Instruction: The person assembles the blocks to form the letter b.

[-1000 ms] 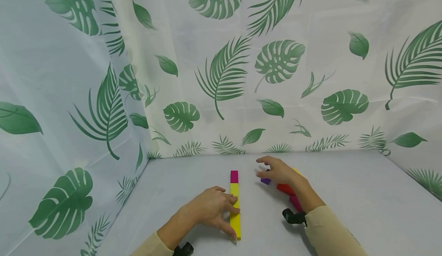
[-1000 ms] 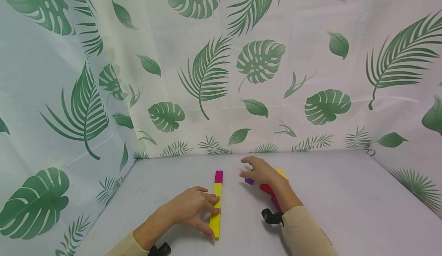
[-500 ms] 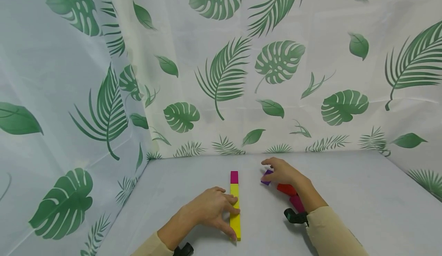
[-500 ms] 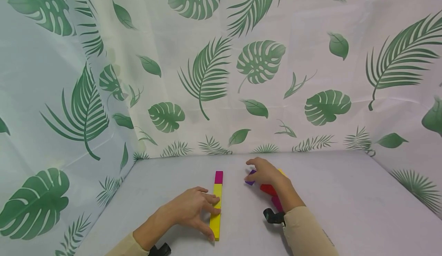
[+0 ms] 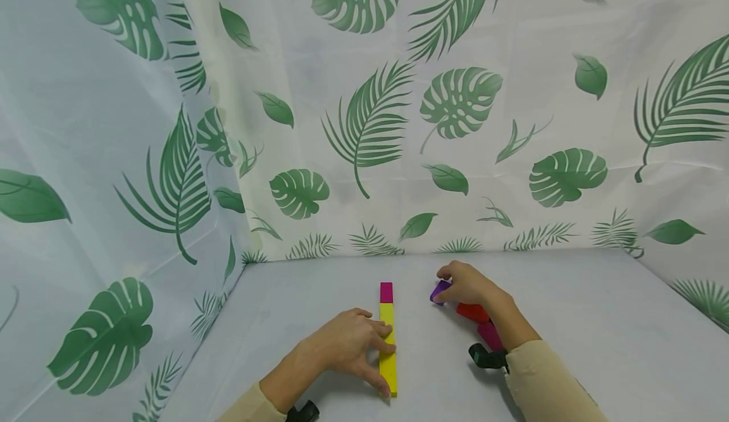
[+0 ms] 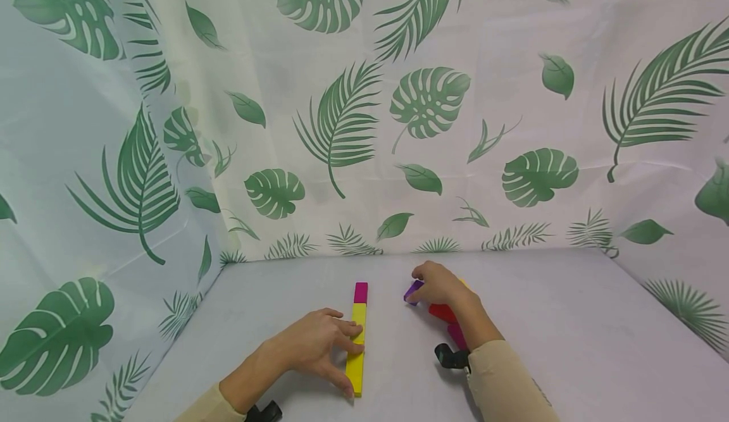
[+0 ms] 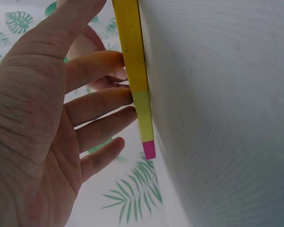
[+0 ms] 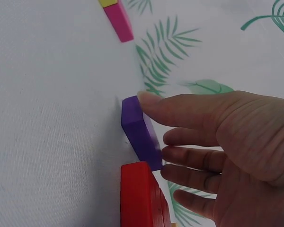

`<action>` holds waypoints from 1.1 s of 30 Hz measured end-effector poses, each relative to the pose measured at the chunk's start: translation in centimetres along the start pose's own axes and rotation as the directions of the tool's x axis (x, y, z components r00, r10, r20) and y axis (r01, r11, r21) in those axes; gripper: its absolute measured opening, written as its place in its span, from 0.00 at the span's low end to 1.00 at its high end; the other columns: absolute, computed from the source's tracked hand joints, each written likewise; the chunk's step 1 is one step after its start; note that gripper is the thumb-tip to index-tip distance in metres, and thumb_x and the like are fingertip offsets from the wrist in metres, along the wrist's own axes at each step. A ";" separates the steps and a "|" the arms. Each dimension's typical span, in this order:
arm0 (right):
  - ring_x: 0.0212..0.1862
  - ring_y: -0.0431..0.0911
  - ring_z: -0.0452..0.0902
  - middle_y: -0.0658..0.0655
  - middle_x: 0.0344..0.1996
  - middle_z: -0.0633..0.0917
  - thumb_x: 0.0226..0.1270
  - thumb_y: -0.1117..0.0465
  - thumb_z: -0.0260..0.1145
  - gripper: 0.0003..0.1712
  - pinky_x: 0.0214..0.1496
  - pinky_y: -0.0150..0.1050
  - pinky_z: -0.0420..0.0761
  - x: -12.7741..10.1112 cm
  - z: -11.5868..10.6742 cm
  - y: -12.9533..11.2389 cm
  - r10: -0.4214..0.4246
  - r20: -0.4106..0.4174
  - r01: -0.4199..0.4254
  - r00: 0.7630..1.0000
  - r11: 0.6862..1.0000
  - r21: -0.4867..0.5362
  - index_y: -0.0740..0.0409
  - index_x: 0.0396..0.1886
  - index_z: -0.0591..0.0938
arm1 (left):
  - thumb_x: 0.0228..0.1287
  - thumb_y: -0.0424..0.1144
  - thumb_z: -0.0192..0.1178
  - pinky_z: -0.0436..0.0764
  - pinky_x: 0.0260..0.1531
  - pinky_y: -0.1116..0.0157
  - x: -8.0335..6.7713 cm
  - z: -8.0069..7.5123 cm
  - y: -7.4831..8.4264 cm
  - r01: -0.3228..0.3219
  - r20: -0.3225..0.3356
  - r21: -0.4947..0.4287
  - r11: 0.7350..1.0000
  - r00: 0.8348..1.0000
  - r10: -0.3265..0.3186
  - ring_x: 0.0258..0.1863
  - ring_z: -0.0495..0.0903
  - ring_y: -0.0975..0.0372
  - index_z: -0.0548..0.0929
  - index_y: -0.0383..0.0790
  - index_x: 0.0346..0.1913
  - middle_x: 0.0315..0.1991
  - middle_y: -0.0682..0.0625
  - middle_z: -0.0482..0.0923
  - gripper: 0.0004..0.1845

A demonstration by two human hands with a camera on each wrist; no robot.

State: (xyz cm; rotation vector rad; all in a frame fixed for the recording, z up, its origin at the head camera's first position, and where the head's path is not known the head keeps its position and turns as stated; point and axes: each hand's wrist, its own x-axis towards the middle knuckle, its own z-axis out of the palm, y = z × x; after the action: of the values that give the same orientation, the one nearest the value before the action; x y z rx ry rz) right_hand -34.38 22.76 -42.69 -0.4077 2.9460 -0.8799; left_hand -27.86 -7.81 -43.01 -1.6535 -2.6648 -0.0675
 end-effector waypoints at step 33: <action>0.50 0.55 0.78 0.62 0.47 0.83 0.52 0.56 0.77 0.30 0.55 0.54 0.77 0.5 0.8 -0.3 -0.001 -0.012 0.000 1.000 0.998 -0.057 0.67 0.52 0.82 | 0.43 0.82 0.51 0.68 0.64 0.56 0.0 0.0 0.0 0.003 -0.002 0.009 1.000 1.000 -0.003 0.61 0.70 0.73 0.81 0.64 0.56 0.60 0.58 0.76 0.40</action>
State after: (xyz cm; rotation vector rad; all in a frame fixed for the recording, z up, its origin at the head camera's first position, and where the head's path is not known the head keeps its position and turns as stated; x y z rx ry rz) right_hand -34.73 21.96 -43.23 -0.4076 2.9883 -0.8022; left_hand -27.82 -7.79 -43.04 -1.6466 -2.6621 -0.0563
